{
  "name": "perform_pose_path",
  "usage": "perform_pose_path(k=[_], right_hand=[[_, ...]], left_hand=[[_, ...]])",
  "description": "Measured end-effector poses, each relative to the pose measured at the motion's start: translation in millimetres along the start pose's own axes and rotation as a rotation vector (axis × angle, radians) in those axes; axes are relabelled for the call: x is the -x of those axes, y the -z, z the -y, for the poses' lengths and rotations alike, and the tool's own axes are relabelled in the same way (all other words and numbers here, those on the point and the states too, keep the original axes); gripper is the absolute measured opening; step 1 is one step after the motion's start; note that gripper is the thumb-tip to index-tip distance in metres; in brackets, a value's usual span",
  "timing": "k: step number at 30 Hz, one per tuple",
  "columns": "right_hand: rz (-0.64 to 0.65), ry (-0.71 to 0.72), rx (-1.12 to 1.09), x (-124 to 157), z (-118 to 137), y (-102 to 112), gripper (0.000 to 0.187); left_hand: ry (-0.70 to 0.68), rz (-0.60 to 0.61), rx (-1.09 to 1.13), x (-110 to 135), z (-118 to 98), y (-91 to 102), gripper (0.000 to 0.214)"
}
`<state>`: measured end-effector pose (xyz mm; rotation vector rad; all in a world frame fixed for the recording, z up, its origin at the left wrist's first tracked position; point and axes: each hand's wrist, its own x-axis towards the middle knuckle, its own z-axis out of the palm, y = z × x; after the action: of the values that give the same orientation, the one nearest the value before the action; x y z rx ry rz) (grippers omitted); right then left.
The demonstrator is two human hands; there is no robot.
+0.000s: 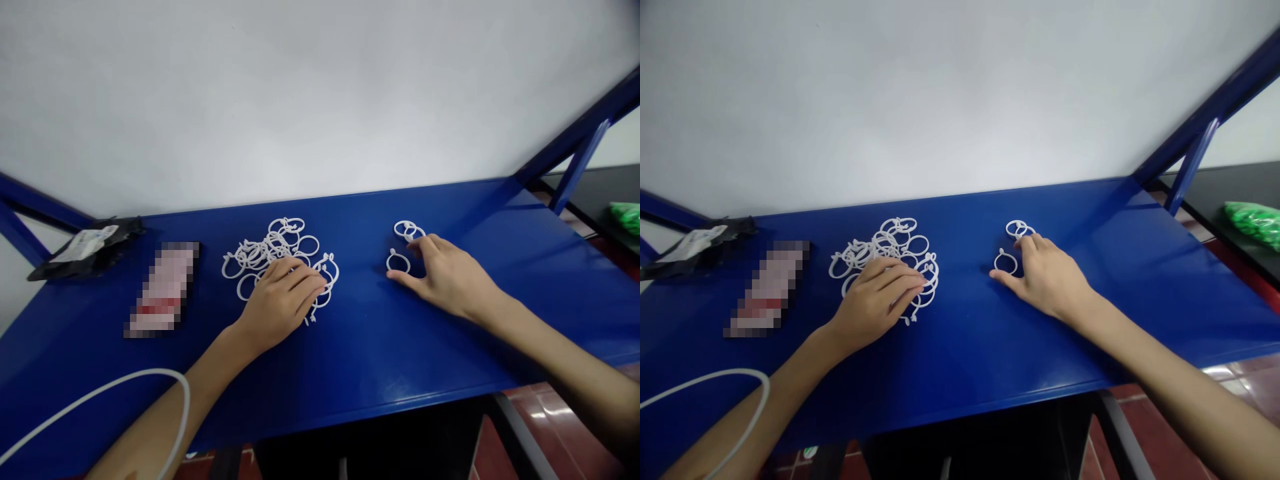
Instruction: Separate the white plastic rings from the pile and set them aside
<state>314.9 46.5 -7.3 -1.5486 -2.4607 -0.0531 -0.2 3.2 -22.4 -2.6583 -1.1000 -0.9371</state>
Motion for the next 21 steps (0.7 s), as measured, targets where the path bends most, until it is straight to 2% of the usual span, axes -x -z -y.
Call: perform_pose_path(k=[2,6,9,14,17,21], right_hand=[[-0.005,-0.084,0.072,1,10,-9,0.062],[-0.014,-0.121,0.067,0,20,-20,0.046],[-0.094,-0.048,0.016,-3,11,-17,0.037],[-0.295,-0.02,0.064,-14,-17,-8,0.042],[-0.293,-0.005,0.094,-21,-26,-12,0.042],[-0.293,0.022,0.157,-27,-25,-23,0.041]], left_hand=[[-0.005,0.0,0.003,0,0,-0.4,0.01],[0.001,0.011,0.011,0,1,-1.0,0.01],[0.001,0.006,0.001,1,1,-0.9,0.01],[0.001,0.005,-0.001,0,0,-0.6,0.01],[0.001,0.007,0.0,0,0,-0.3,0.01],[0.004,0.004,0.0,0,0,-0.5,0.009]])
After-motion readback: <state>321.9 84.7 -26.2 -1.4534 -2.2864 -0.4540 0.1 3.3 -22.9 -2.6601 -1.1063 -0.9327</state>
